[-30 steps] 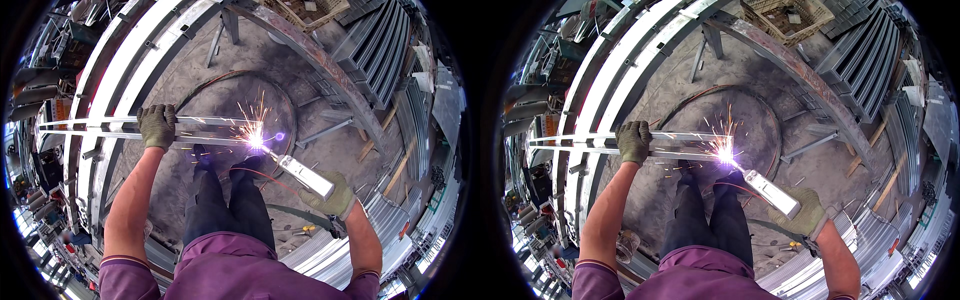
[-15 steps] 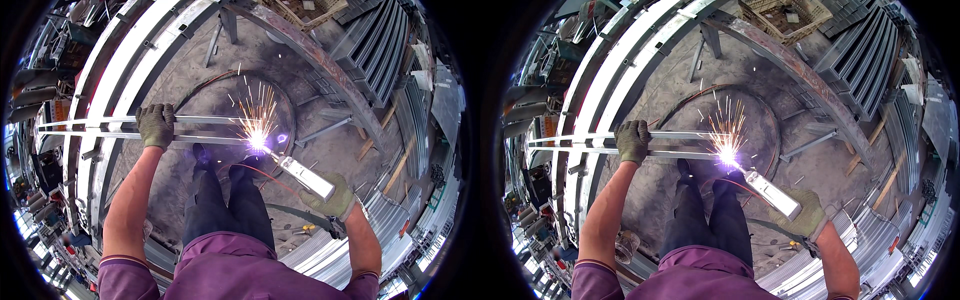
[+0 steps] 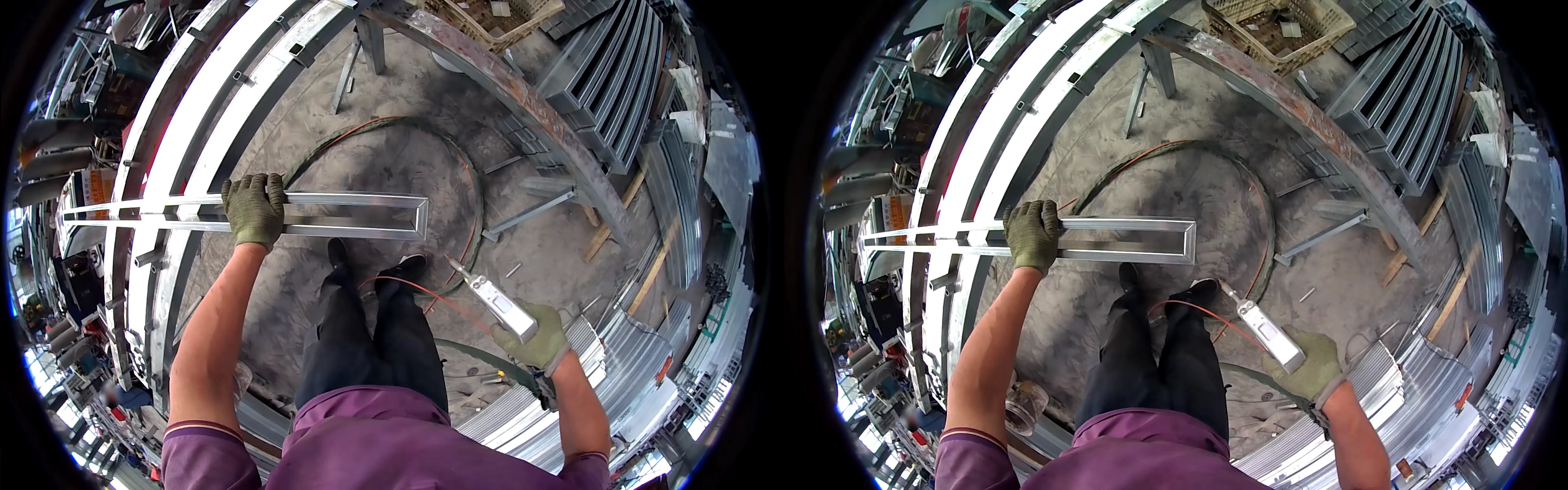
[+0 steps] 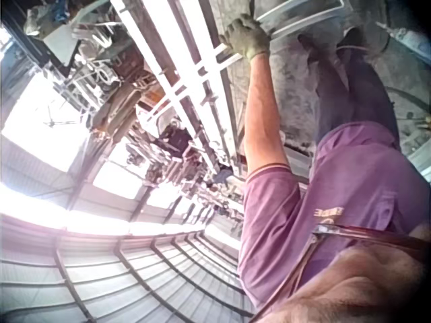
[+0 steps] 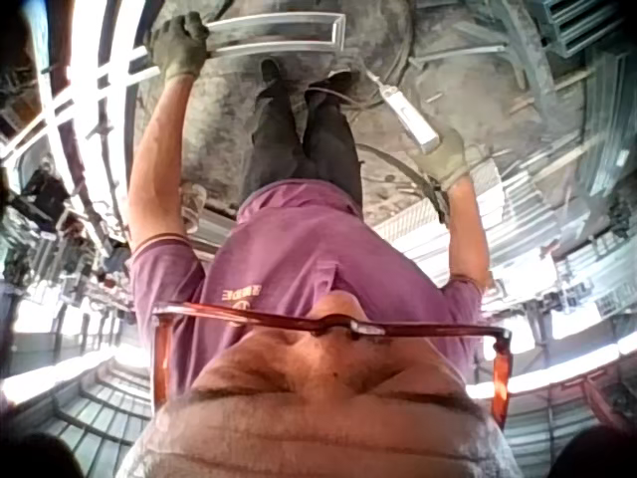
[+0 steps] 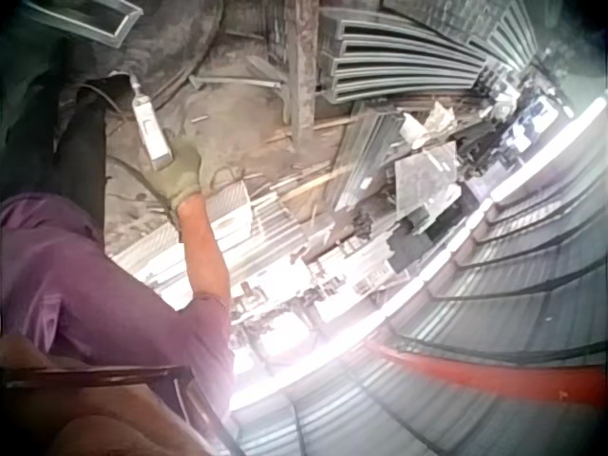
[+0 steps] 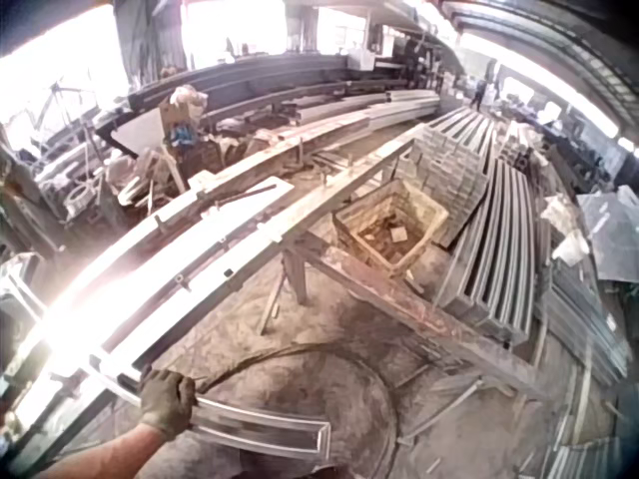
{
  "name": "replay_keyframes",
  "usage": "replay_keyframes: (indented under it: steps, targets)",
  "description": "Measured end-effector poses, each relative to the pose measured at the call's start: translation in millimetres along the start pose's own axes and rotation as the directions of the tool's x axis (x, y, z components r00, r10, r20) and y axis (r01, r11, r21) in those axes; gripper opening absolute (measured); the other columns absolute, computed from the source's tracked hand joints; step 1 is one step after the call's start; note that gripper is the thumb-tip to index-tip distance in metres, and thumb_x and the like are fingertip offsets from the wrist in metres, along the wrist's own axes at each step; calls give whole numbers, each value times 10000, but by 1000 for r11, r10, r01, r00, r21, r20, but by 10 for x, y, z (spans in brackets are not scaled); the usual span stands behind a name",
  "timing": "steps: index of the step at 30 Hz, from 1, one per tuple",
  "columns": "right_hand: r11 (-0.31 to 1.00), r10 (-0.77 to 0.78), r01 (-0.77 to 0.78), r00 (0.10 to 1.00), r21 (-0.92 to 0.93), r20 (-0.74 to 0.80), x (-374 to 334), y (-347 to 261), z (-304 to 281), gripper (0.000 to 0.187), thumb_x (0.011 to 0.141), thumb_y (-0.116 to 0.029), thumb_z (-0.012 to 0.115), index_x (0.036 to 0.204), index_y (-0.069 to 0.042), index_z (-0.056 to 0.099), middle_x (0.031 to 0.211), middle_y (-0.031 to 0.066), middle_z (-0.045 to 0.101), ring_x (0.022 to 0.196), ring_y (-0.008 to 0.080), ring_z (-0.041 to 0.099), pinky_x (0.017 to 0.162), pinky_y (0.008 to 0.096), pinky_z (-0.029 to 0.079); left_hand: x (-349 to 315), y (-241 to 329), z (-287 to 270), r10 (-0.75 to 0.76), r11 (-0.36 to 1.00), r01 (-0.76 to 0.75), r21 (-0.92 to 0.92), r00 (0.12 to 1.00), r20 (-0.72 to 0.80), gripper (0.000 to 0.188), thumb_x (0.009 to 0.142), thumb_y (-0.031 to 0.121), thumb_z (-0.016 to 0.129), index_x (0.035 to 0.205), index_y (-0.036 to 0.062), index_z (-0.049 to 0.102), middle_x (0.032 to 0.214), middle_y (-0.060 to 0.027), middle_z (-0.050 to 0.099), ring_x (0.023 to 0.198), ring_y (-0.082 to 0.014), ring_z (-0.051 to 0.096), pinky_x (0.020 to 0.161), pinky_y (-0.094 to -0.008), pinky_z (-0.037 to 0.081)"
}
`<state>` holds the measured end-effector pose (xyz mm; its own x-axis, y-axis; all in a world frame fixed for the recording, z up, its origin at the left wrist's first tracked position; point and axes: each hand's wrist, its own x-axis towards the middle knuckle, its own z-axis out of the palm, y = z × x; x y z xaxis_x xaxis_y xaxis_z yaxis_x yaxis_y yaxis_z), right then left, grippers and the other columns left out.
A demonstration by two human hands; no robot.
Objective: The person welds seams on rectangular aluminum frames using a handheld welding torch. They reposition the frames on a workbench and continue welding different joints, then move to a floor-level frame to weld its corners.
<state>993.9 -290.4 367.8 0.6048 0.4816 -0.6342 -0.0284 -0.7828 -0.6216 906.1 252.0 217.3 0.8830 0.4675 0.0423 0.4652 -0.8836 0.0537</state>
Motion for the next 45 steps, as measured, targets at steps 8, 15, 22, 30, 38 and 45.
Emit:
replay_keyframes:
  steps: [8,15,22,30,38,45]
  targets:
    - [955,-8,95,955,281,-295,-277,7,757,263,923,-184,895,1135,-56,808,926,88,822,845,224,834,779,358,649,-14,-44,-104,36,994,-32,-103,998,41,462,1129,492,601,1274,95,789,1284,-139,788,1295,-369,684,1299,-582,321]
    - [954,27,92,923,286,-384,-476,-192,1061,269,935,-199,908,1140,-54,810,969,108,841,876,251,847,778,368,659,-241,100,-352,551,834,-545,-87,823,139,1266,696,587,1033,1677,59,431,1639,-232,550,1535,-455,510,1301,-629,362]
    - [964,-77,186,881,192,-467,-474,-266,1165,287,927,-171,916,1169,-47,823,1001,107,847,885,261,843,795,367,666,263,149,-408,513,843,-521,-135,702,495,1057,696,549,1052,1490,69,546,1329,-172,700,1288,-397,645,1142,-528,477]
    - [934,22,141,893,327,-450,-410,-412,1099,317,933,-140,911,1219,-35,826,1069,132,846,912,286,845,815,373,668,929,298,-611,404,914,-308,-264,640,653,1057,729,485,1051,1585,51,607,1438,-206,733,1375,-405,680,1198,-474,543]
    - [898,-118,323,831,299,-543,40,-237,1197,311,936,-159,929,1209,-46,830,990,116,848,854,290,841,768,387,665,1174,281,-620,340,940,-191,-284,615,712,1080,788,574,1012,1634,50,590,1521,-235,713,1432,-410,672,1220,-476,535]
    - [862,-83,331,840,384,-537,400,-245,1161,195,967,-97,895,1125,-19,813,861,56,790,746,171,767,678,346,618,1218,269,-592,319,948,-209,-242,596,737,1065,829,602,985,1643,47,581,1529,-230,711,1413,-390,693,1211,-464,546]
